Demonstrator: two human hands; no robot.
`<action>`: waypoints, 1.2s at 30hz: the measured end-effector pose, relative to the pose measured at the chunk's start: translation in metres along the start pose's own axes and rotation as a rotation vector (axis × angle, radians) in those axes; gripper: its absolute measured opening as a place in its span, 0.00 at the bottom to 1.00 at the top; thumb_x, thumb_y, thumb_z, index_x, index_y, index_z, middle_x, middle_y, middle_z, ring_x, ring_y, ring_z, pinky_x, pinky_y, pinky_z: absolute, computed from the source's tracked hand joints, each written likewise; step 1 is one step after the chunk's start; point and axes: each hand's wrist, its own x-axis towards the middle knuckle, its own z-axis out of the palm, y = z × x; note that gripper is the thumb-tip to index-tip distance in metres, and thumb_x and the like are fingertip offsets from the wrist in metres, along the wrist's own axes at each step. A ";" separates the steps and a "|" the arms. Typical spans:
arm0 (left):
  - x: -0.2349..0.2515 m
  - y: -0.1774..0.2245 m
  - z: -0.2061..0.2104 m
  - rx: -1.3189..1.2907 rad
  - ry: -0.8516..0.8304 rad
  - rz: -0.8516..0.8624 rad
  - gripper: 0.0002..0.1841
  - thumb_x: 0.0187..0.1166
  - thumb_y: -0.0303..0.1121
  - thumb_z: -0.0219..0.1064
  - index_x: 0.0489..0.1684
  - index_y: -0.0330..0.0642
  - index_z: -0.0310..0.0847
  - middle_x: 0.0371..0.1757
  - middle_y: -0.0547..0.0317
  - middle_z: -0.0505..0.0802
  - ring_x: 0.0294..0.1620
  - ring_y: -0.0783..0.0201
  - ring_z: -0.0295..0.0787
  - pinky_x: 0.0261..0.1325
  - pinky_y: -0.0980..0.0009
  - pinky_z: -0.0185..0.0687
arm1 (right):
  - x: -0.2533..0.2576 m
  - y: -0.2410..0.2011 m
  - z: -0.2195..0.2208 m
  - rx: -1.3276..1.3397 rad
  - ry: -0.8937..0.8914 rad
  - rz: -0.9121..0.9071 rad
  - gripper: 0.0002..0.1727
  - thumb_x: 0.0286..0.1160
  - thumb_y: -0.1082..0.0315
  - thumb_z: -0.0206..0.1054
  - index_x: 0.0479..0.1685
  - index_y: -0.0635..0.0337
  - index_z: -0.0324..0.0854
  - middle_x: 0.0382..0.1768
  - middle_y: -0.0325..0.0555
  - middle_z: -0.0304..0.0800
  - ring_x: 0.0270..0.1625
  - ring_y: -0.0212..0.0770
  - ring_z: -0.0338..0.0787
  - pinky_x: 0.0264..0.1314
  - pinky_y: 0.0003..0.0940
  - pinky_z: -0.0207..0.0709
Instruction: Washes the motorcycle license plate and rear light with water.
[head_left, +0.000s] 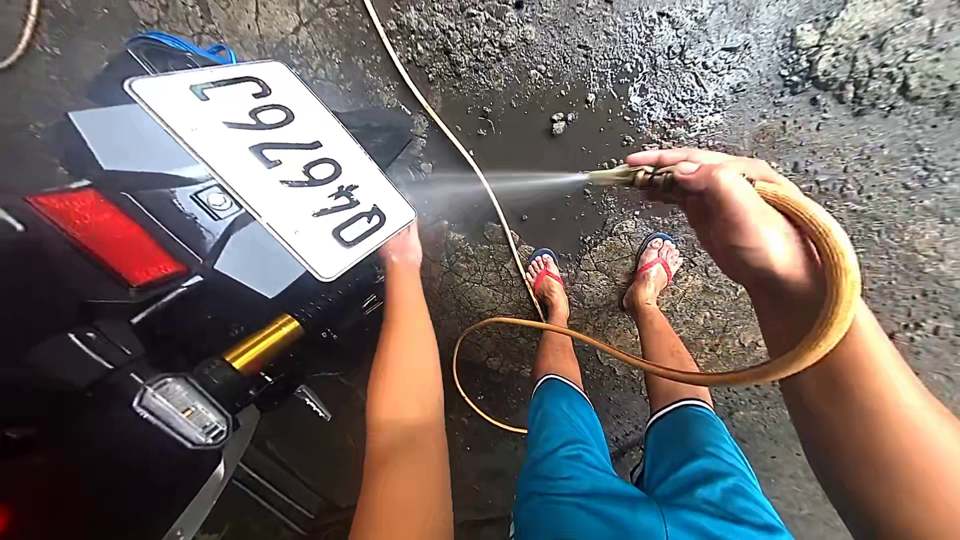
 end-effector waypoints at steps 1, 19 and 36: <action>-0.012 0.014 -0.012 -0.066 0.015 0.022 0.36 0.94 0.57 0.27 0.94 0.45 0.43 0.91 0.46 0.64 0.88 0.50 0.67 0.87 0.51 0.67 | -0.006 0.009 -0.007 0.033 0.051 0.018 0.25 0.88 0.57 0.45 0.66 0.58 0.85 0.63 0.42 0.91 0.61 0.39 0.90 0.67 0.40 0.84; -0.005 0.032 -0.015 -0.003 0.141 0.070 0.28 0.98 0.47 0.31 0.91 0.42 0.48 0.86 0.46 0.70 0.83 0.52 0.73 0.82 0.55 0.72 | 0.024 0.038 -0.027 0.197 0.184 0.203 0.25 0.85 0.61 0.43 0.60 0.61 0.87 0.55 0.42 0.93 0.57 0.37 0.91 0.66 0.38 0.84; 0.014 -0.035 0.035 0.199 0.106 0.152 0.35 0.96 0.53 0.38 0.96 0.43 0.35 0.95 0.39 0.51 0.94 0.46 0.54 0.87 0.45 0.66 | 0.069 0.050 0.001 0.222 0.248 0.272 0.25 0.89 0.61 0.42 0.61 0.62 0.85 0.50 0.44 0.95 0.50 0.36 0.92 0.59 0.36 0.85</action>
